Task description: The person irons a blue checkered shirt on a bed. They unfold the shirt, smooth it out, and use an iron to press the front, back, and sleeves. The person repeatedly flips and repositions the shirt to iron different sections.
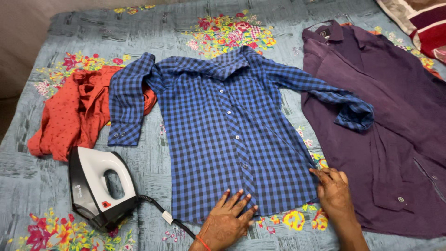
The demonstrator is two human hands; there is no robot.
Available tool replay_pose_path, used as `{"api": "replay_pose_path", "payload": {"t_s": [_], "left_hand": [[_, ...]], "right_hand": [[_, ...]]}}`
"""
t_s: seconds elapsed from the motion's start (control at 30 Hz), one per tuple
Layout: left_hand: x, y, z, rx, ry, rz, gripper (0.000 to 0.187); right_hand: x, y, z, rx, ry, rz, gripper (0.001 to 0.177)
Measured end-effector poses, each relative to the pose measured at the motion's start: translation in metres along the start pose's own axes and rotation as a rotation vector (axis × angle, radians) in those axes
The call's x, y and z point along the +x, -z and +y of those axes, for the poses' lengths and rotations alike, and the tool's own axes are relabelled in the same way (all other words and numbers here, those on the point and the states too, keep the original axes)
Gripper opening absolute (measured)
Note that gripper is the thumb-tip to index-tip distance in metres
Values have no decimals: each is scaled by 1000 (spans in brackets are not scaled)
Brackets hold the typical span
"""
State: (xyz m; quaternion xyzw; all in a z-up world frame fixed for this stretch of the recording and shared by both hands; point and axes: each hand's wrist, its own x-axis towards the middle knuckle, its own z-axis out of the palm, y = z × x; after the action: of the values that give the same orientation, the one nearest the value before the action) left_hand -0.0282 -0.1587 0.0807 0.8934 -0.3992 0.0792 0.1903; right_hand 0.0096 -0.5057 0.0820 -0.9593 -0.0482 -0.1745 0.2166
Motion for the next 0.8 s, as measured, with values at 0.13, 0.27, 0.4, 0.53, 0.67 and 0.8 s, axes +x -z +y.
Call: {"api": "replay_pose_path", "payload": {"t_s": [0.13, 0.27, 0.4, 0.53, 0.67, 0.8], "left_hand": [[38, 21, -5, -142, 43, -224, 52], [111, 23, -32, -92, 98, -138, 54], [176, 9, -65, 16, 365, 108, 67], [188, -8, -78, -38, 572, 81, 79], [188, -11, -79, 2, 544, 43, 82], [196, -4, -84, 45, 524, 49, 91]], "right_hand": [[-3, -4, -4, -75, 67, 1, 45], [6, -8, 5, -149, 137, -61, 45], [40, 1, 19, -156, 168, -393, 39], [94, 22, 32, -150, 22, -619, 46], [191, -1, 53, -100, 132, -346, 42], [301, -67, 77, -71, 258, -56, 46]]}}
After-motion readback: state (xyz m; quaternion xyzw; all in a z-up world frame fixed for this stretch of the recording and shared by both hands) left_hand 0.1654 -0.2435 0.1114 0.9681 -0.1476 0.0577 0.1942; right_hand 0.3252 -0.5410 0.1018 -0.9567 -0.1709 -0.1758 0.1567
